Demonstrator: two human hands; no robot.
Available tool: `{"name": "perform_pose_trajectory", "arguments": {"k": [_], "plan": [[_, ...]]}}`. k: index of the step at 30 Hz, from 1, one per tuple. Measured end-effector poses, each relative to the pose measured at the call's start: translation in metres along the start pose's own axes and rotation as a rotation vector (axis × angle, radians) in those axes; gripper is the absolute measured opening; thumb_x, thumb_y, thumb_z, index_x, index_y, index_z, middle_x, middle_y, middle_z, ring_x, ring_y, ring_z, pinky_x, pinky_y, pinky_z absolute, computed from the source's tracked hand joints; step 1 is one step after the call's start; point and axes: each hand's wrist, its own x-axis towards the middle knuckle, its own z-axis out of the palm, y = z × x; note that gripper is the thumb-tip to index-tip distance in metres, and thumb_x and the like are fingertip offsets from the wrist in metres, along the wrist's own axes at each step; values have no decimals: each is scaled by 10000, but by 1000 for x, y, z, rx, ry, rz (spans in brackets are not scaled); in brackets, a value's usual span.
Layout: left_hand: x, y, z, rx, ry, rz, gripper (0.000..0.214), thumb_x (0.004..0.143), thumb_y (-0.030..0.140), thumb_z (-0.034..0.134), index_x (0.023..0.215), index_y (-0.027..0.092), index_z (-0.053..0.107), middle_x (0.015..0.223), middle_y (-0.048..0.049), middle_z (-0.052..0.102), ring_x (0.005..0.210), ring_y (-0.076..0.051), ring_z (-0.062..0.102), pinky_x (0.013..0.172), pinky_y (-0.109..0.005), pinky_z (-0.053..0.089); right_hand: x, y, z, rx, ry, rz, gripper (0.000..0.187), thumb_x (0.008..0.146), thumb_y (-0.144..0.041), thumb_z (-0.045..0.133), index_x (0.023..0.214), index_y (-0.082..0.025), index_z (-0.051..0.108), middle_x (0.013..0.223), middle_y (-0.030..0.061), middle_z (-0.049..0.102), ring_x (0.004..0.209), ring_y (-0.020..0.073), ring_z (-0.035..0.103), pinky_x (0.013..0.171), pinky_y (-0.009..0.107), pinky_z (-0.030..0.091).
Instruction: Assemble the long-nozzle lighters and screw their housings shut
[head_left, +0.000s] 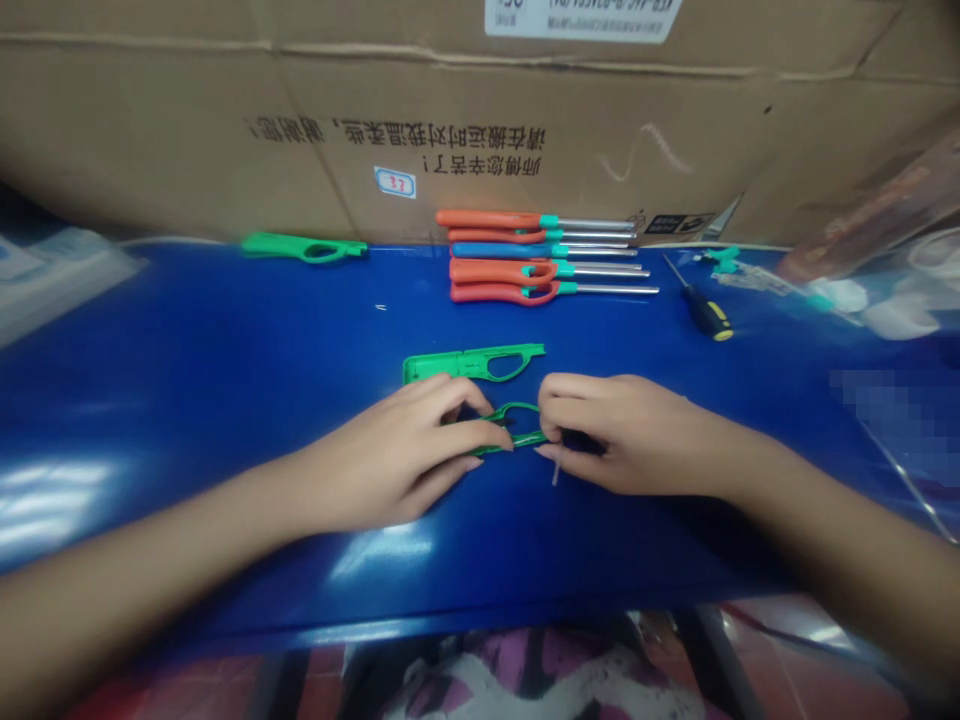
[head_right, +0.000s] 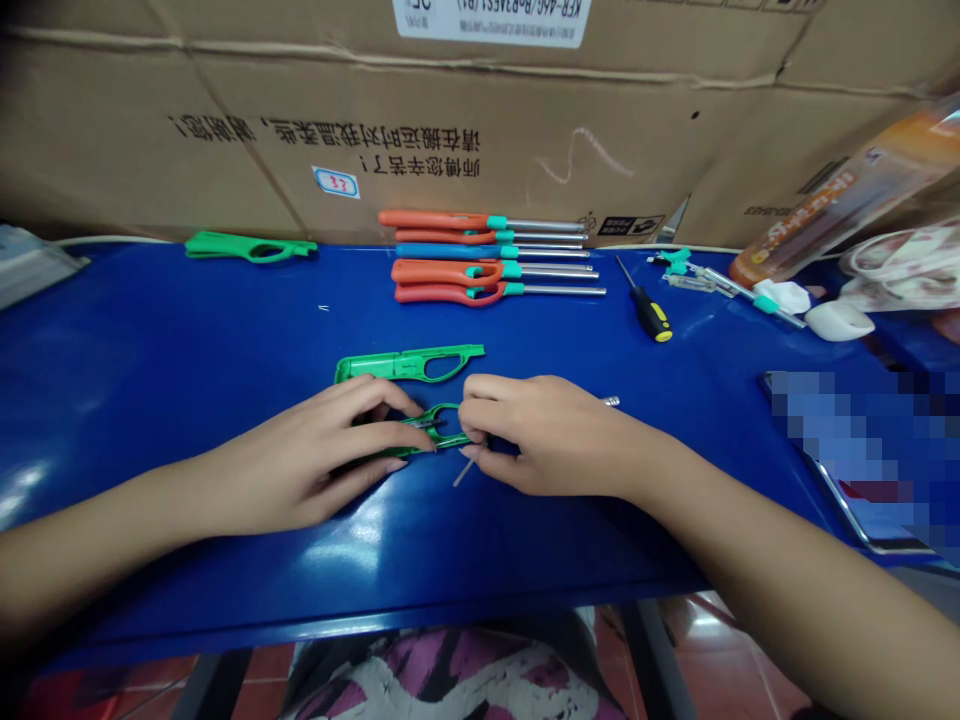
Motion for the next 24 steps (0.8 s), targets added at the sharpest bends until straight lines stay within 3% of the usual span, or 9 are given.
{"name": "perform_pose_trajectory", "arguments": {"k": [7,17,24], "plan": [[2,3,0,-149,24,-96,285,1007,188,537,1267,239,642,1243,-80,565,1193,-219,536,1044,-385,462,-1,-1,-1,-3,-23,0,69,975,-255,551,921,-212,558,994,-9,579,755,110,516,629,269,332],[-2,5,2,-60,52,-94,314,1004,190,546,1271,271,690,1286,-89,594,1172,-237,575,995,-420,502,1,1,-1,25,-8,-21,55,968,-230,551,946,-212,598,993,4,606,801,120,561,661,268,372],[-2,0,3,44,127,-8,319,997,204,565,1269,286,712,1301,-86,658,1146,-250,633,978,-423,537,-2,6,1,-12,32,-40,92,983,-228,533,1039,-230,606,1028,7,631,816,127,570,665,267,390]]}}
